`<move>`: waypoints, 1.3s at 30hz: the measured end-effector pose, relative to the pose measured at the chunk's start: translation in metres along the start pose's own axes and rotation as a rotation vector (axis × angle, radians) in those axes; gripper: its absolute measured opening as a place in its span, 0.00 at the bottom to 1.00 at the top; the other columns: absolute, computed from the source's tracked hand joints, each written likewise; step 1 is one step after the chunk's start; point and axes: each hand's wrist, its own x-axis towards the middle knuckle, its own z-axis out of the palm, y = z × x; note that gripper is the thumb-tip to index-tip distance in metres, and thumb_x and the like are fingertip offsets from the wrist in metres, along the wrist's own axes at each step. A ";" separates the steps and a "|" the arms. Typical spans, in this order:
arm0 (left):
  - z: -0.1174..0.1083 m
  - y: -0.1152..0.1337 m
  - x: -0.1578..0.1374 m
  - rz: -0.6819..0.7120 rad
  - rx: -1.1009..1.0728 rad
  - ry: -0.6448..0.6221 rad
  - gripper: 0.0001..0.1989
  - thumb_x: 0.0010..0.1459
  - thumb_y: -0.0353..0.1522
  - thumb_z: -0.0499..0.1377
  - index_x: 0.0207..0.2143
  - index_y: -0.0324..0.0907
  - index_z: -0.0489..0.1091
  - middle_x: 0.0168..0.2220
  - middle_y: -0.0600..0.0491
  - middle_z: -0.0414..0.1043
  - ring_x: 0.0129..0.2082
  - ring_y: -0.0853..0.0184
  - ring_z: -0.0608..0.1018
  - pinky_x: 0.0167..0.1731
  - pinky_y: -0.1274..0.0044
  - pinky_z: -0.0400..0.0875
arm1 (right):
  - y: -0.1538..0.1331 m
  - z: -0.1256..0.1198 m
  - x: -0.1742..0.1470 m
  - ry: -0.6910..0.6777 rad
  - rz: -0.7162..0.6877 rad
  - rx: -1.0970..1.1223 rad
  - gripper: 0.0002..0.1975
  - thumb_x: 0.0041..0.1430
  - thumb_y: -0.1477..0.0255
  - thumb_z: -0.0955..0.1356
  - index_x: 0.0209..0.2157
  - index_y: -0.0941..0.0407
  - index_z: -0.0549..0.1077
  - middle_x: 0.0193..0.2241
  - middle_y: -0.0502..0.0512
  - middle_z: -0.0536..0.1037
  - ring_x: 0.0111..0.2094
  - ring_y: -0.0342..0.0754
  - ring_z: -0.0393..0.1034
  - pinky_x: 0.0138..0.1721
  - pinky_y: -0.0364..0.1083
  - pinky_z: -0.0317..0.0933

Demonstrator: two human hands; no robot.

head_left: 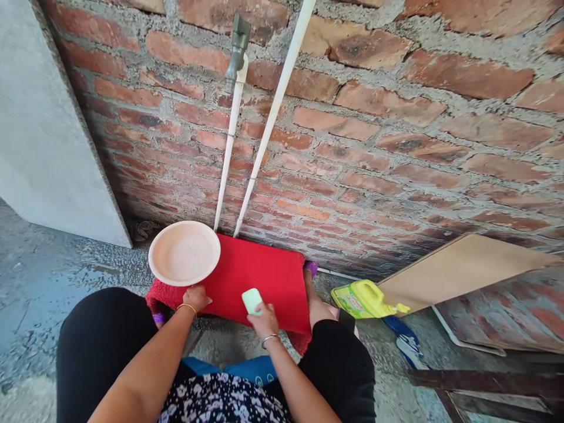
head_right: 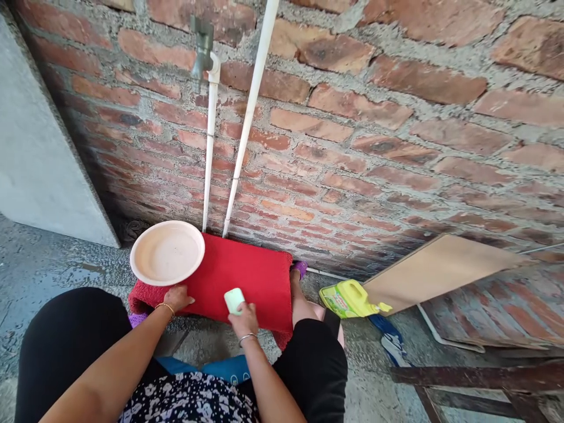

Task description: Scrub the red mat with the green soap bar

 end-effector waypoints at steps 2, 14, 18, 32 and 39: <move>-0.001 0.002 -0.002 0.009 0.022 -0.008 0.23 0.52 0.38 0.58 0.49 0.39 0.70 0.52 0.41 0.72 0.51 0.57 0.74 0.46 0.72 0.70 | 0.008 -0.009 0.003 -0.028 0.129 -0.010 0.09 0.38 0.64 0.71 0.22 0.52 0.71 0.24 0.54 0.70 0.31 0.54 0.69 0.33 0.49 0.61; -0.002 0.003 -0.008 0.135 0.074 -0.029 0.22 0.53 0.33 0.57 0.51 0.39 0.69 0.53 0.41 0.70 0.53 0.56 0.73 0.48 0.70 0.69 | -0.056 0.032 -0.033 -0.276 0.119 0.164 0.11 0.47 0.62 0.68 0.19 0.53 0.71 0.26 0.52 0.72 0.30 0.50 0.70 0.32 0.46 0.61; -0.001 -0.003 -0.006 0.167 0.084 -0.037 0.21 0.54 0.34 0.56 0.50 0.40 0.69 0.52 0.42 0.71 0.52 0.57 0.73 0.48 0.70 0.69 | -0.087 0.047 -0.058 -0.404 -0.112 -0.006 0.06 0.48 0.64 0.68 0.24 0.51 0.73 0.32 0.51 0.71 0.28 0.46 0.68 0.29 0.45 0.59; 0.008 -0.003 0.007 0.155 0.066 -0.046 0.20 0.54 0.34 0.57 0.49 0.40 0.70 0.52 0.41 0.71 0.52 0.56 0.73 0.48 0.70 0.69 | -0.009 -0.050 0.007 -0.549 0.433 -0.517 0.24 0.56 0.61 0.63 0.49 0.61 0.71 0.49 0.69 0.71 0.51 0.58 0.68 0.45 0.50 0.61; 0.004 -0.005 0.007 0.128 0.039 -0.060 0.18 0.55 0.35 0.56 0.49 0.42 0.70 0.52 0.44 0.72 0.52 0.59 0.73 0.49 0.71 0.69 | 0.005 -0.062 0.019 -0.551 0.504 -0.474 0.25 0.57 0.57 0.60 0.44 0.63 0.73 0.47 0.71 0.74 0.50 0.59 0.70 0.44 0.50 0.62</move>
